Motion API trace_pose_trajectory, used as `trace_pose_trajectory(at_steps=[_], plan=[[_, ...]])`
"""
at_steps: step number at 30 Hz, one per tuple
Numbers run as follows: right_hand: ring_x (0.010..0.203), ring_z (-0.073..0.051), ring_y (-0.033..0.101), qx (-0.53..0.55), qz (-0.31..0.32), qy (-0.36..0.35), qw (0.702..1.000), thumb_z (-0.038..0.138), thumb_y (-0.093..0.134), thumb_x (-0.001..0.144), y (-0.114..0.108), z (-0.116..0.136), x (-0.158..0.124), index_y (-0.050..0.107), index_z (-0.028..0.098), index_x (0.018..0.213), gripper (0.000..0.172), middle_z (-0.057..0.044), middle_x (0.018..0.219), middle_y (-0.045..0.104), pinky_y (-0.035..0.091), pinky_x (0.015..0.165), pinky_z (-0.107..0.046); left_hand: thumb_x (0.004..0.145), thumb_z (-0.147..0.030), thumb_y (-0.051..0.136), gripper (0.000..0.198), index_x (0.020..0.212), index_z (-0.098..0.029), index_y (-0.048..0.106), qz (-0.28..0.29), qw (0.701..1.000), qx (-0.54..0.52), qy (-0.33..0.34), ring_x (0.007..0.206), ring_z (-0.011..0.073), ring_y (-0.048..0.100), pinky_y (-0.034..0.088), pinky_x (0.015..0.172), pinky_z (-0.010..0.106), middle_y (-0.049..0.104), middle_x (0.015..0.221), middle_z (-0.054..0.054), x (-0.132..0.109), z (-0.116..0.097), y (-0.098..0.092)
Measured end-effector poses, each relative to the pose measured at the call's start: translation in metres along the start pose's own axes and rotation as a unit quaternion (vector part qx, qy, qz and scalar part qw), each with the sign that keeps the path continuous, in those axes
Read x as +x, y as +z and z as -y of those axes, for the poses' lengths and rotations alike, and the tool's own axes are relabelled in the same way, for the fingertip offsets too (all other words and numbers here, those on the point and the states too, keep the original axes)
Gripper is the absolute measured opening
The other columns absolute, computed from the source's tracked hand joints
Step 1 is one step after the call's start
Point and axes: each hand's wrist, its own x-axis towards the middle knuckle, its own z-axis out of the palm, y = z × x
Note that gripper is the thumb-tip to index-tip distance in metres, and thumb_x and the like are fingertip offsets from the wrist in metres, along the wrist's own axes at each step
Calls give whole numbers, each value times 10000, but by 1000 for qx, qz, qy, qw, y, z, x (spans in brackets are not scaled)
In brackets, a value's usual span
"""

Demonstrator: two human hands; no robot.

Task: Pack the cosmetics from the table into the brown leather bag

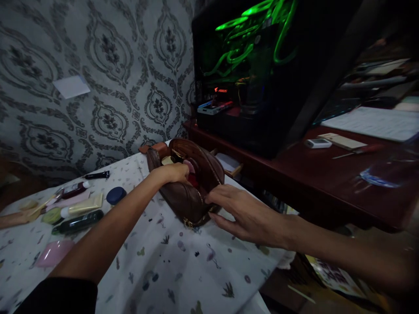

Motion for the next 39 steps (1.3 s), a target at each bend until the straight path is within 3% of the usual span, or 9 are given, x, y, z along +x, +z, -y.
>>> trace_pose_trajectory(at_steps=[4,9,13,15,19,22,26,33,39], plan=[[874,-224,567,-2,10,8,1000,240,505,933,-1,2,-1,589,155,1004,140,-109,919,611,470,784,-360,742,-389,720,217,678,-185,683,-3,1000,-10,3,639,148,589,416,606,214,682,677,4,1,1,0],[860,-207,579,-4,15,20,1000,219,501,937,-6,3,3,588,163,988,116,-101,928,628,466,764,-332,713,-414,748,280,605,-182,635,-17,999,-32,7,508,104,458,338,505,202,504,466,-51,-2,3,-5],[821,-194,583,-19,15,11,1000,210,513,933,-9,4,7,591,166,956,92,-87,904,639,457,752,-323,798,-501,650,418,562,-158,619,-17,994,-96,50,498,91,433,334,512,205,500,474,-39,-11,6,-15],[804,-189,582,-25,13,9,1000,204,513,936,-10,5,7,594,165,939,90,-87,896,641,454,738,-319,872,-528,539,490,593,-139,645,-85,984,-142,72,533,99,467,351,545,214,554,528,-12,-22,4,-20],[830,-201,593,-34,14,7,999,186,516,935,-10,6,6,589,162,948,78,-92,918,642,461,746,-332,945,-443,445,447,676,-151,649,-342,929,-137,30,647,126,514,370,636,239,603,639,5,-60,-11,-14],[843,-211,594,-50,10,-9,999,172,510,936,-9,6,5,580,165,932,71,-95,920,641,471,760,-350,972,-349,413,341,769,-169,621,-490,860,-144,-9,790,160,565,416,728,266,644,808,36,-90,-22,14],[940,-246,600,-64,-34,-30,997,153,489,940,-3,6,4,592,154,943,103,-128,982,646,500,827,-398,979,-306,435,224,921,-195,621,-547,815,-188,-29,1035,223,600,461,905,346,678,1035,83,-121,-24,72],[1071,-258,610,-42,-163,-60,984,158,478,945,11,7,4,591,171,975,118,-151,1106,666,530,897,-427,988,-291,425,199,969,-218,610,-482,856,-173,-78,1108,252,591,489,923,408,642,1112,95,-160,-3,156],[1068,-269,615,-74,-199,-65,975,148,484,931,24,14,7,571,193,951,99,-134,1060,676,510,948,-494,983,-293,426,181,982,-232,596,-429,886,-152,-93,1037,250,603,525,886,414,654,1070,80,-177,13,189]])
